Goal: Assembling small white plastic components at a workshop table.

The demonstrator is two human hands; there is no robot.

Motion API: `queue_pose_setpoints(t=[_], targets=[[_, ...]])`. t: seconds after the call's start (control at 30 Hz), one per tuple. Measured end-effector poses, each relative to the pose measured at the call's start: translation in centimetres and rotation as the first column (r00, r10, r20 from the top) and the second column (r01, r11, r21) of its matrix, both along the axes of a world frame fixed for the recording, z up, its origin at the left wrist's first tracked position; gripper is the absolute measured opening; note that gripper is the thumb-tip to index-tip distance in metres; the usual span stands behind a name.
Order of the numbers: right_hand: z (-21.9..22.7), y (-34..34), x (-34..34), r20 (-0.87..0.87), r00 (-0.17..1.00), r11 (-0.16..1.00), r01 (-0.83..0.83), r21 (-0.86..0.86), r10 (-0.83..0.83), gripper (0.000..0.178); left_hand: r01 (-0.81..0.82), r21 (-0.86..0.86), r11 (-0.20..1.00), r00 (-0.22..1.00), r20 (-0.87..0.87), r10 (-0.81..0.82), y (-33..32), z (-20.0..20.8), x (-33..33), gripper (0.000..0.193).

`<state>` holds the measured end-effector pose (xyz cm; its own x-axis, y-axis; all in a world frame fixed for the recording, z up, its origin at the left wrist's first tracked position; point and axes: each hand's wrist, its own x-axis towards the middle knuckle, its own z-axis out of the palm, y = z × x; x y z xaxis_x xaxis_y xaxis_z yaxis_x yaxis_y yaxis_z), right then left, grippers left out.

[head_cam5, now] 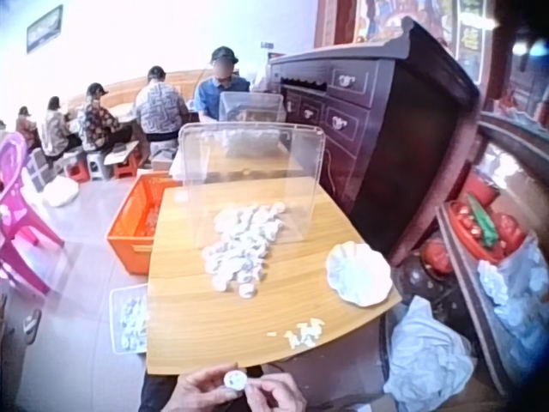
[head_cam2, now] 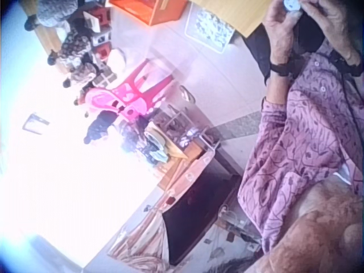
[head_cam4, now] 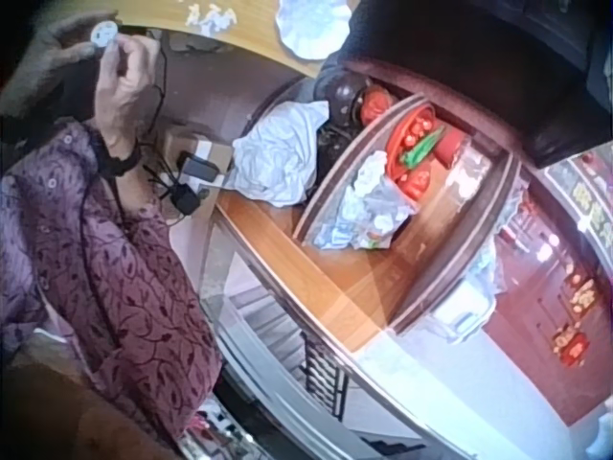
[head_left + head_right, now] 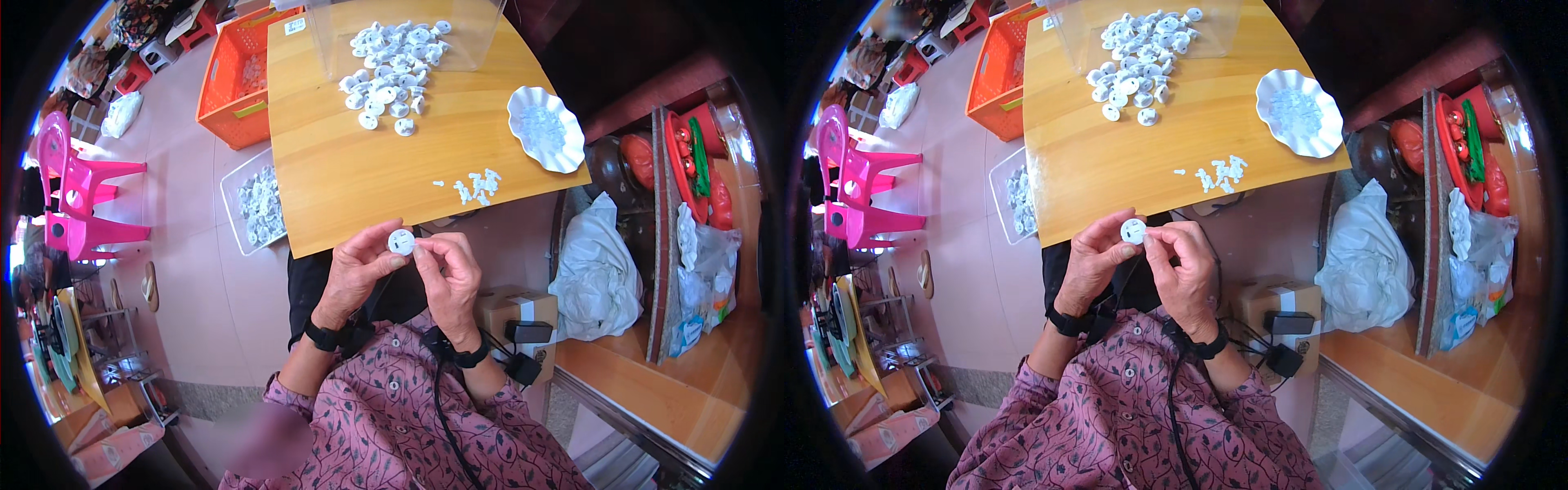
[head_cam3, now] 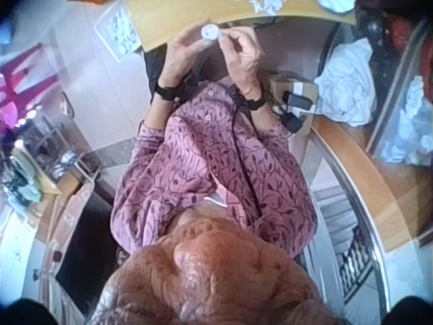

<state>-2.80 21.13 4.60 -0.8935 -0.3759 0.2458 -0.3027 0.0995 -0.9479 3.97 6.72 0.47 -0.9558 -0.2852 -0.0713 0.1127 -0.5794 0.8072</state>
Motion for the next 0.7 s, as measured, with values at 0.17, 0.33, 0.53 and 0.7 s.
queue_pose_setpoints(t=[0.17,0.33,0.53,0.7], targets=[[-0.7,-0.25,-0.2,0.089,0.996,0.999,-0.006,-0.044,0.01,0.008,0.043,0.071,0.997,0.998,0.034,-0.046,-0.28,0.49,-0.06,0.044],[-0.76,-0.23,-0.24,0.099,0.995,1.0,-0.017,-0.019,0.019,0.009,0.062,0.02,0.998,0.998,0.027,-0.063,-0.32,0.41,-0.06,0.037],[-0.71,-0.2,-0.19,0.068,0.997,1.0,-0.029,0.009,0.029,0.008,0.052,0.005,0.999,0.998,0.026,-0.052,-0.19,0.53,0.03,0.033],[-0.55,-0.23,-0.06,0.04,0.999,0.999,-0.032,0.021,0.031,0.007,0.039,0.027,0.999,0.999,0.03,-0.04,-0.08,0.62,0.09,0.034]])
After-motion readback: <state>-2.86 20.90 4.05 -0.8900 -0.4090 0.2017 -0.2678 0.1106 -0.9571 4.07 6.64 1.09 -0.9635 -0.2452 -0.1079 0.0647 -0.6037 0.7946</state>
